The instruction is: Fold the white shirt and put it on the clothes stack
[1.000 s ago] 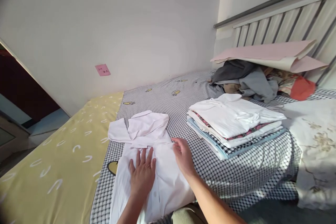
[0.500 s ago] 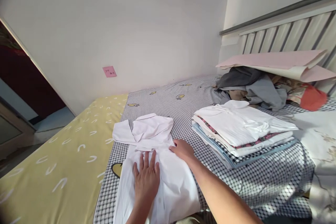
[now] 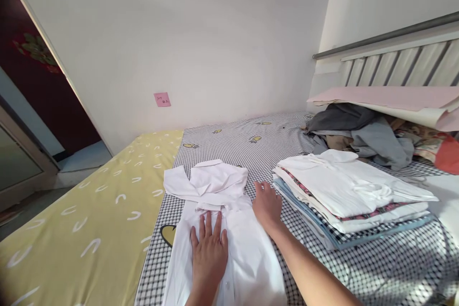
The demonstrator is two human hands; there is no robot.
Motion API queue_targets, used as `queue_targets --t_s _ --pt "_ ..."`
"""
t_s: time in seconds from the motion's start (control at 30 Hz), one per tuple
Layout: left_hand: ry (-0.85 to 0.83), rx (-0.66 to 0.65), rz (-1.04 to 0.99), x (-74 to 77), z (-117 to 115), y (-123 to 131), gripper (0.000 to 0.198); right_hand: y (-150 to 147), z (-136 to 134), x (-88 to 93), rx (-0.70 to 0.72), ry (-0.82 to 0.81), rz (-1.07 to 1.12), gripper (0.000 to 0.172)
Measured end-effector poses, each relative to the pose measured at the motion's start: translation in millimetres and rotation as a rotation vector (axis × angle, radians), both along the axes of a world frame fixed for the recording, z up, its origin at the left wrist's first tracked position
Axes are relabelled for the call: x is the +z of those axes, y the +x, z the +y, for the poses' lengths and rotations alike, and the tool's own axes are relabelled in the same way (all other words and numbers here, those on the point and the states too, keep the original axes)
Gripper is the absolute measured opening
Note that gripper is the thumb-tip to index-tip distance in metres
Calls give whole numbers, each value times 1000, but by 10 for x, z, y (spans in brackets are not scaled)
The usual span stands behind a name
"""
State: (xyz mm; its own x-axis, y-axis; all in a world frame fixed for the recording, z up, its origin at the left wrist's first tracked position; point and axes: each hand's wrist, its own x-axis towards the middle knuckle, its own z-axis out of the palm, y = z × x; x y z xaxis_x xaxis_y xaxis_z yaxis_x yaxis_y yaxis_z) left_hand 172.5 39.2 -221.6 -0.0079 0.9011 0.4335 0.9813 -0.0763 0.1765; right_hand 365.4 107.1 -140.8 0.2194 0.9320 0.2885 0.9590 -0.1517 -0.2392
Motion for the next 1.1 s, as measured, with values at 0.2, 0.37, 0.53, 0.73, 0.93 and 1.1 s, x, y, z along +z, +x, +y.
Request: queue_targets --t_s 0.2,0.37,0.53,0.73,0.93,1.1 --pt "-10 -5 -14 -5 -1 -7 53 -379 -206 -358 371 77 -138 51" --pt "4 -6 -11 20 -10 -3 51 -272 -58 -617 281 -104 -107 58" --pt "60 -8 0 -45 3 -5 53 101 392 -510 8 -54 32 47" --pt "60 20 -12 -173 59 -4 54 440 1100 -333 6 -98 116 63" --pt "4 53 -16 -247 88 17 53 484 1577 -169 263 -128 81 50" --pt "17 66 -4 -334 101 -5 53 484 1794 56 269 -159 -5 37"
